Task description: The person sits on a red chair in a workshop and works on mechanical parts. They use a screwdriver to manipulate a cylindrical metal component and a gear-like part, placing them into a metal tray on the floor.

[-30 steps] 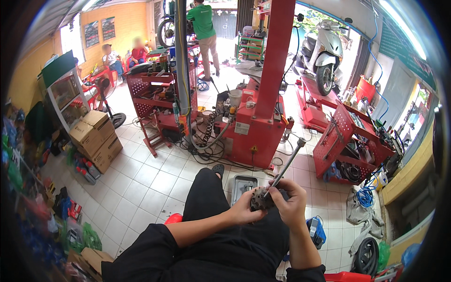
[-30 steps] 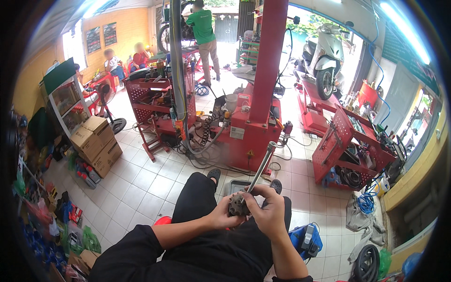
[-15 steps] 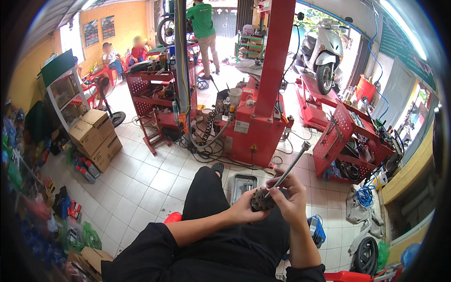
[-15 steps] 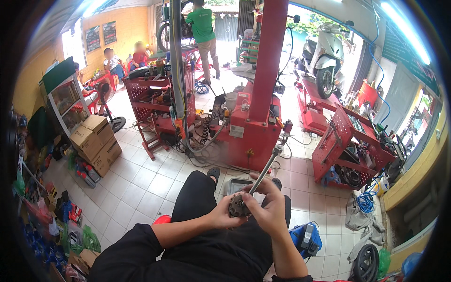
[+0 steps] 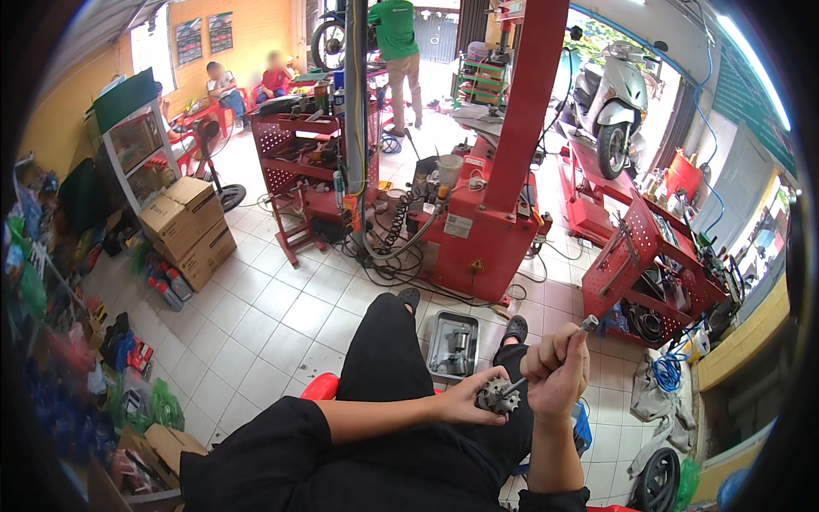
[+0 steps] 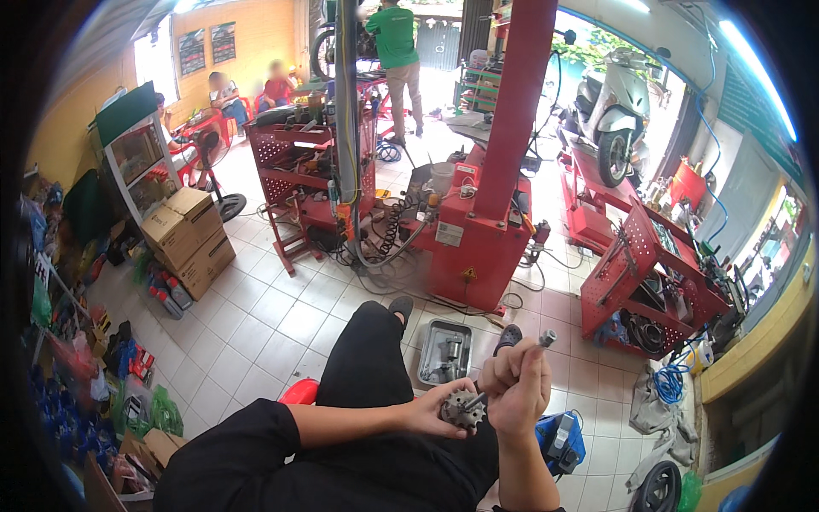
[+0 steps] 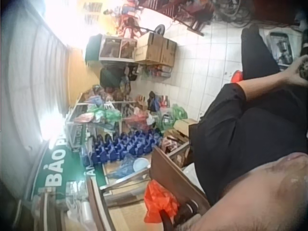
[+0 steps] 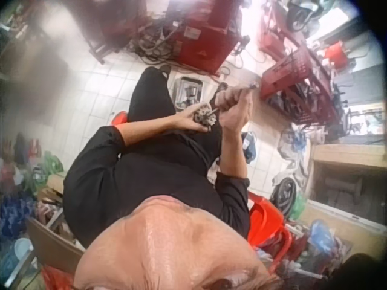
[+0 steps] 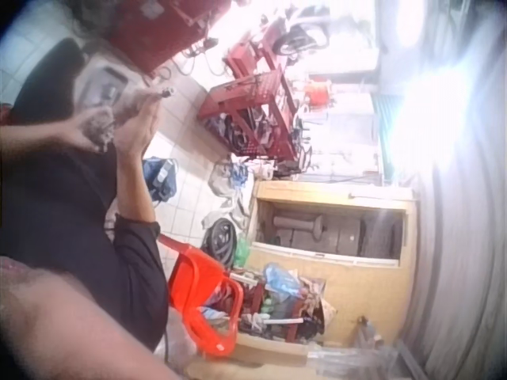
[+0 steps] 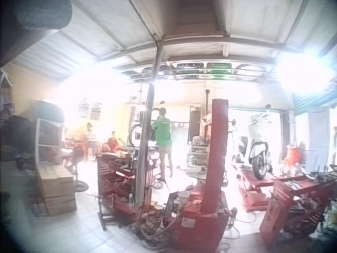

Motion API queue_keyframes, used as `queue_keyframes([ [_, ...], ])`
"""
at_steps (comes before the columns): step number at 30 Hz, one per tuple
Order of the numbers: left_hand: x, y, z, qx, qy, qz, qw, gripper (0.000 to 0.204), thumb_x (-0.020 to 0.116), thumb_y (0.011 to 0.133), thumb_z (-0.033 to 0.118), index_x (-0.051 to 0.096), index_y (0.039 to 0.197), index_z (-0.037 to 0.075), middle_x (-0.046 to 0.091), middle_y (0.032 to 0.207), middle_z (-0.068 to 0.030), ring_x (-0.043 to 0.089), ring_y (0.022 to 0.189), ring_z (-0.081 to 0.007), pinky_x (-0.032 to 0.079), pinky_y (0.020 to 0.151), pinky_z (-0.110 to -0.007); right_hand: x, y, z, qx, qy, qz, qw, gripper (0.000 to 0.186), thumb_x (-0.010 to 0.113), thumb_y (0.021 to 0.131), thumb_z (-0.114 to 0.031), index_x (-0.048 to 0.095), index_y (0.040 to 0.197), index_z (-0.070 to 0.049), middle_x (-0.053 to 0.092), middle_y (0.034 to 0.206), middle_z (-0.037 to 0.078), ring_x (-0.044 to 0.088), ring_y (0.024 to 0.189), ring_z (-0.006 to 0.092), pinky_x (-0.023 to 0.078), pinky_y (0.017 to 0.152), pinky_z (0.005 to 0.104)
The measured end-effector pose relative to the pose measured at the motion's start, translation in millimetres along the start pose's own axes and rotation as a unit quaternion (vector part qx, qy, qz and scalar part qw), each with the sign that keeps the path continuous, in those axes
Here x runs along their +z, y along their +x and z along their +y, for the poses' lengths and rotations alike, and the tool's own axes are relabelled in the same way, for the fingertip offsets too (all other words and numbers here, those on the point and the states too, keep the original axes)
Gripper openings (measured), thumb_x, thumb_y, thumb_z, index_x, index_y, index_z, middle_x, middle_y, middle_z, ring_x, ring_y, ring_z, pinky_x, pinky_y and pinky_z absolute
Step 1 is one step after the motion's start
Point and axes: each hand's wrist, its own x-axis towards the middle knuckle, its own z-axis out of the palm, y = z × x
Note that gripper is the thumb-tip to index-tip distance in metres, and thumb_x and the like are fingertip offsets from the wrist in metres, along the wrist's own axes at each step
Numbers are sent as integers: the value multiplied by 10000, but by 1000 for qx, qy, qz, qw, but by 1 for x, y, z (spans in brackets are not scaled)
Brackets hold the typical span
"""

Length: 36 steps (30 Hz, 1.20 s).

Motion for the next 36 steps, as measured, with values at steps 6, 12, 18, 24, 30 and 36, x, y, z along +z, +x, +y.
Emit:
queue_keyframes([
  [6,-4,-1,9,115,127,9,985,716,778,703,194,358,1264,45,526,1066,-39,495,999,-109,398,893,-268,5,-5,-2,-40,-44,-22,998,372,337,1010,-342,338,734,-94,253,565,-28,207,457,73,189,414,246],
  [12,-3,-3,-2,74,166,32,983,726,797,694,231,381,1252,25,516,1027,-67,497,967,-137,412,852,-290,4,-6,-1,-39,-63,-15,997,355,359,1009,-320,345,738,-91,259,561,-27,210,453,66,188,403,244],
  [18,21,-3,12,81,180,85,977,637,813,686,240,460,1172,29,564,904,-50,524,833,-112,444,746,-268,6,-5,0,-27,-83,-10,996,360,337,1011,-352,325,744,-112,229,535,-37,173,409,57,158,370,241],
  [24,14,-2,-3,38,144,40,988,584,803,704,204,447,1138,45,551,894,-26,501,819,-78,441,710,-257,11,-6,1,-14,-68,-11,998,357,343,1011,-348,325,741,-115,231,534,-37,173,409,56,157,365,238],
  [30,18,0,4,81,154,91,981,530,779,716,147,447,1117,48,527,918,-19,499,859,-73,427,751,-241,9,-10,0,-32,-78,-14,996,347,362,1010,-312,342,742,-92,246,561,-30,212,443,63,193,399,244],
  [36,10,-2,-14,61,145,73,985,612,808,693,191,422,1143,40,528,1029,-54,511,923,-104,432,804,-270,11,-9,3,-49,-77,-17,996,340,364,1010,-301,348,749,-84,251,561,-30,209,443,61,181,396,238],
])
